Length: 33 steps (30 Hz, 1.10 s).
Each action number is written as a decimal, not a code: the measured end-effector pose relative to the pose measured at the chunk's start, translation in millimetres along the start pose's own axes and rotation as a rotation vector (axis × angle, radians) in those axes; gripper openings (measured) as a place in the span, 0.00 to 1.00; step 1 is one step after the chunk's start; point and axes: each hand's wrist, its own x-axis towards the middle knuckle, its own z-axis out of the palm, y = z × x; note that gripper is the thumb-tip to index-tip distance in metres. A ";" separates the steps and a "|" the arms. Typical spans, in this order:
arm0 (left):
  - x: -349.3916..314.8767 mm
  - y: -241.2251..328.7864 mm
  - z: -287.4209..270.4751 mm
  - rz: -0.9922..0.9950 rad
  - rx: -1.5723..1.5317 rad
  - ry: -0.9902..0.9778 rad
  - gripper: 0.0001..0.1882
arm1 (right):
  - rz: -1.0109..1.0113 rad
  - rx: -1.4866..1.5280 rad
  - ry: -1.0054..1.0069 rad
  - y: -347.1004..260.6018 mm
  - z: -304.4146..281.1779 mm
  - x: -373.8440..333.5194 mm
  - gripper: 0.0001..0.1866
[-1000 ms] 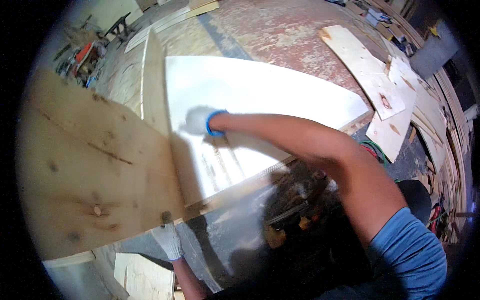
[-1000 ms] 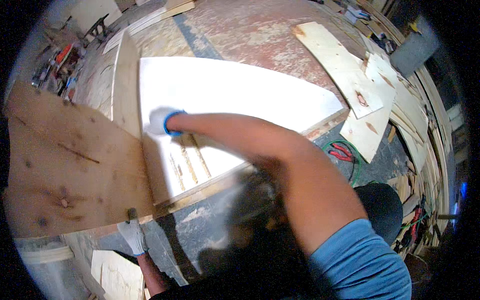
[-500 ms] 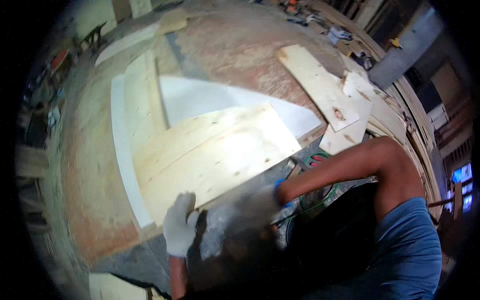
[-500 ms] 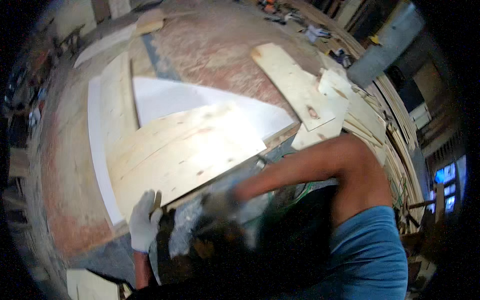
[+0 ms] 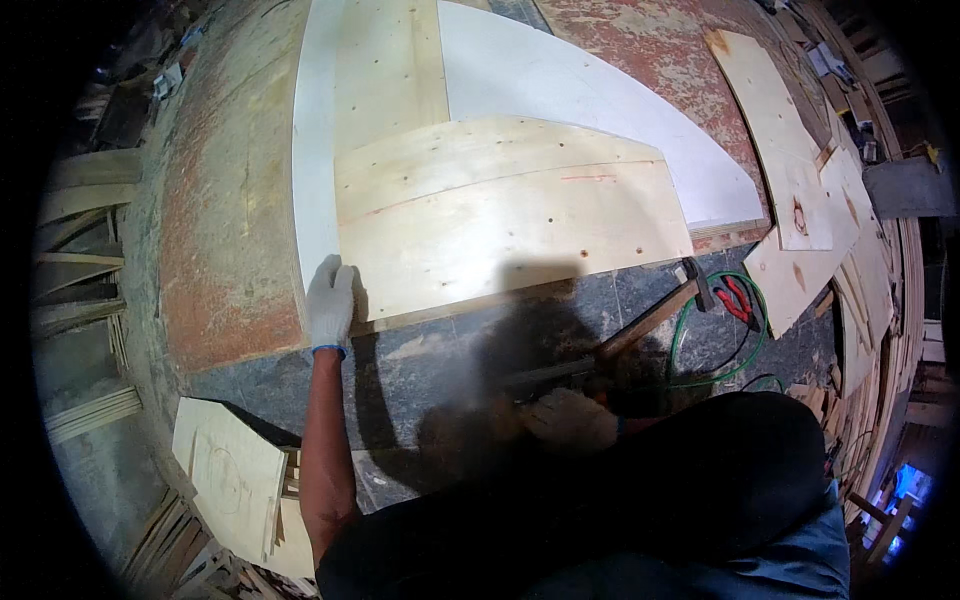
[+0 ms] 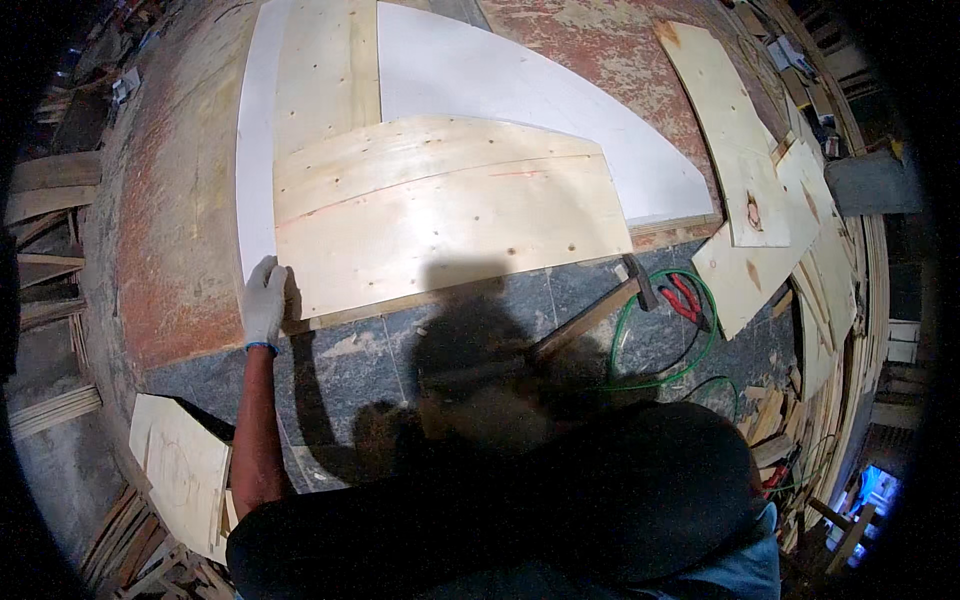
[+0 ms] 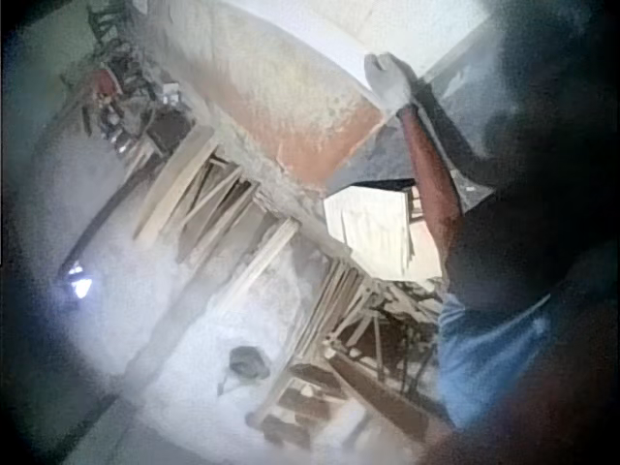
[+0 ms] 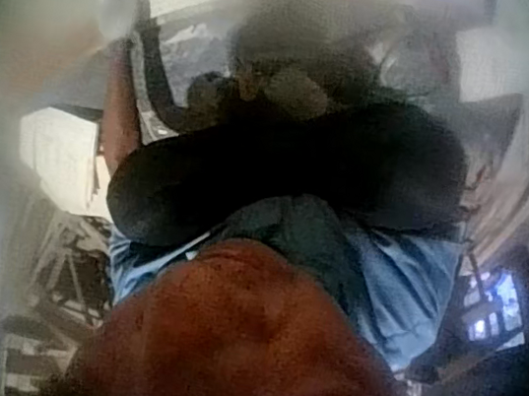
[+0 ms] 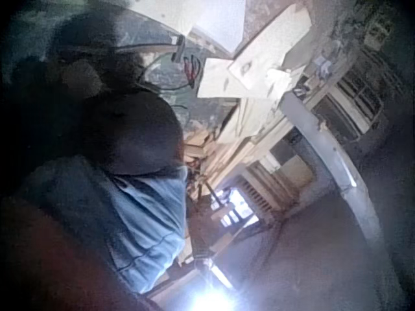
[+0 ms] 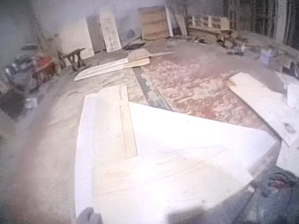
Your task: The person assembles wooden panels on the floor using a pneumatic nail gun, a hammer, and pliers. They position the wood pieces, drive nails into the joints, and use the hammer to secure the connections and the pliers to remove excess fasteners.
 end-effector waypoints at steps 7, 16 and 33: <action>26.2 -13.0 -6.3 -0.213 -0.327 -0.306 0.21 | 0.283 0.033 -0.202 -11.4 -25.8 37.7 0.16; 10.0 -24.8 27.4 -0.335 -0.739 -0.301 0.19 | 0.172 -0.270 -0.098 -12.2 8.2 28.8 0.14; -219.6 -18.5 -20.7 -0.825 -0.890 -0.411 0.16 | 0.623 0.441 -0.241 44.2 -221.0 -25.1 0.18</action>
